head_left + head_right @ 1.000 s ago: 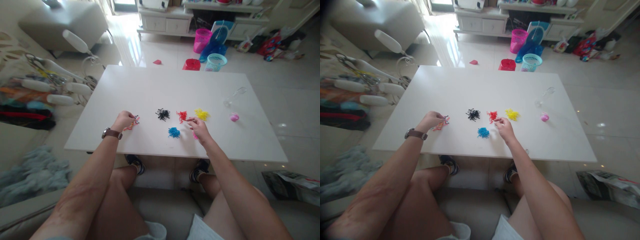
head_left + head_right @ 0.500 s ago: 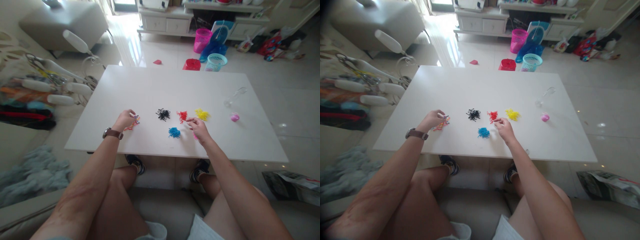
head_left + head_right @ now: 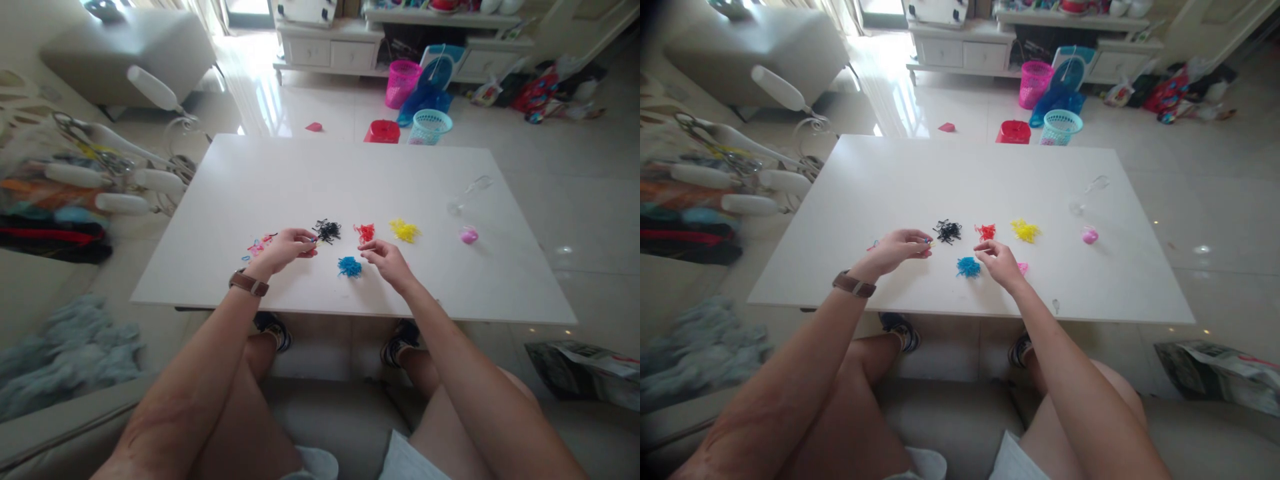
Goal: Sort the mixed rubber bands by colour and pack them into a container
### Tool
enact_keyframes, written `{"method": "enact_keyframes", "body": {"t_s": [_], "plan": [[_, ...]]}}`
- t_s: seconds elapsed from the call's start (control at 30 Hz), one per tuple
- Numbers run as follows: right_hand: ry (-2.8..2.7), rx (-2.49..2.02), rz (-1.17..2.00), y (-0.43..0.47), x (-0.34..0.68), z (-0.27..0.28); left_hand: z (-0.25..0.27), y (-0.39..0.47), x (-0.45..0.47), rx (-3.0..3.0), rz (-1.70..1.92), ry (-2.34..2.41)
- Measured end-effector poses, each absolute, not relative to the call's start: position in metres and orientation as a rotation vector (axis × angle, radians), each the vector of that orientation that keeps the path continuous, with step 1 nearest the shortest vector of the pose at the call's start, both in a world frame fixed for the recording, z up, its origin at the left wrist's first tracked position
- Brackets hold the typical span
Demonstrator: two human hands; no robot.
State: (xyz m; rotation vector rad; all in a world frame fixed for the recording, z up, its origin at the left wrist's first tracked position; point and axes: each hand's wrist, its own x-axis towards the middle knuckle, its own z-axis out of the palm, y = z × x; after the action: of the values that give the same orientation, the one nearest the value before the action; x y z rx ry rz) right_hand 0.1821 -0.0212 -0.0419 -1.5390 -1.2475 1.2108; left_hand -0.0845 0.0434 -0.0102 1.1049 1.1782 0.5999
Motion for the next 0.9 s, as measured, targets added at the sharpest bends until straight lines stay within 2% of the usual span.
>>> {"method": "enact_keyframes", "body": {"t_s": [0.23,0.9], "plan": [[-1.321,-1.247,1.387,-0.028,0.165,-0.026,-0.014,0.028,-0.041,1.044,0.617,0.965],[-1.136,-1.302,1.282,-0.020,0.176,-0.024,-0.024,0.034,-0.003,1.048,0.667,1.006]]}}
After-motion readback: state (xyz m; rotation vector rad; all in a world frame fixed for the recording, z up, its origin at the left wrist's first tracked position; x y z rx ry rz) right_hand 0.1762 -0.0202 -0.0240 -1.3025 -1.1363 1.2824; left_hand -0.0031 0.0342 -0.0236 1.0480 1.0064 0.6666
